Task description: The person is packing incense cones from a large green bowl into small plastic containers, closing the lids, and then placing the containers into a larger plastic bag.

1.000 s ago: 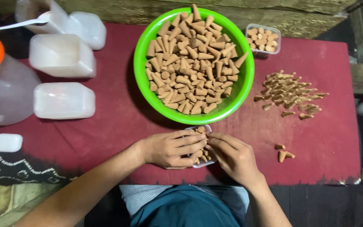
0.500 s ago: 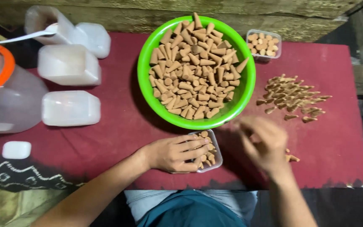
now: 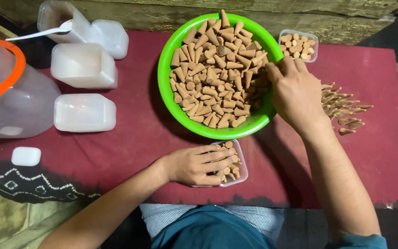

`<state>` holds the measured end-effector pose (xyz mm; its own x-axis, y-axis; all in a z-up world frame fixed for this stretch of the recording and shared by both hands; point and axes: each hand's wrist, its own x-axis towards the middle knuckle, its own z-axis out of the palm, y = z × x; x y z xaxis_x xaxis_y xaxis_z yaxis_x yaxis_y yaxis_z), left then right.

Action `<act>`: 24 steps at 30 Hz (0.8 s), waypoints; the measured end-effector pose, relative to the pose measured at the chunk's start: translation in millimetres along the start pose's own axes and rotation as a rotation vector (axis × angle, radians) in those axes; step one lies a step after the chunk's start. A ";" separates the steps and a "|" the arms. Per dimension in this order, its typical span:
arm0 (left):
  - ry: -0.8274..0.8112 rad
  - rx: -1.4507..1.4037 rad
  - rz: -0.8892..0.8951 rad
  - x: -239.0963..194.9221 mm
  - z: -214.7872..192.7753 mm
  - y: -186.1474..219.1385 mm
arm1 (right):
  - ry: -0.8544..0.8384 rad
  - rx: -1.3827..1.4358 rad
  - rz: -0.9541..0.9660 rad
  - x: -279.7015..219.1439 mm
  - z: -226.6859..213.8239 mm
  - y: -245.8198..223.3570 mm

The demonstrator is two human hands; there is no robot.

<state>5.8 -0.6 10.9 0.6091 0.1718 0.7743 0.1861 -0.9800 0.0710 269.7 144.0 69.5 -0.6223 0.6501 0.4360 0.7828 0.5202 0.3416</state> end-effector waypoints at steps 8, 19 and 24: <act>-0.008 0.016 -0.002 0.4 0.8 0.6 | -0.015 0.755 0.148 -48.1 -78.3 -35.3; -0.174 -0.027 0.054 11.6 -23.1 -3.3 | -0.024 1.218 0.107 -100.4 -99.0 -97.8; -0.096 0.029 0.007 0.1 -3.7 -1.9 | 0.106 1.143 0.086 -102.1 -88.0 -103.1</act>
<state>2.7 0.9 13.1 0.6814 0.1753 0.7106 0.2028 -0.9781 0.0469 252.9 -24.8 63.1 -0.5214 0.6861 0.5073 0.3270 0.7098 -0.6239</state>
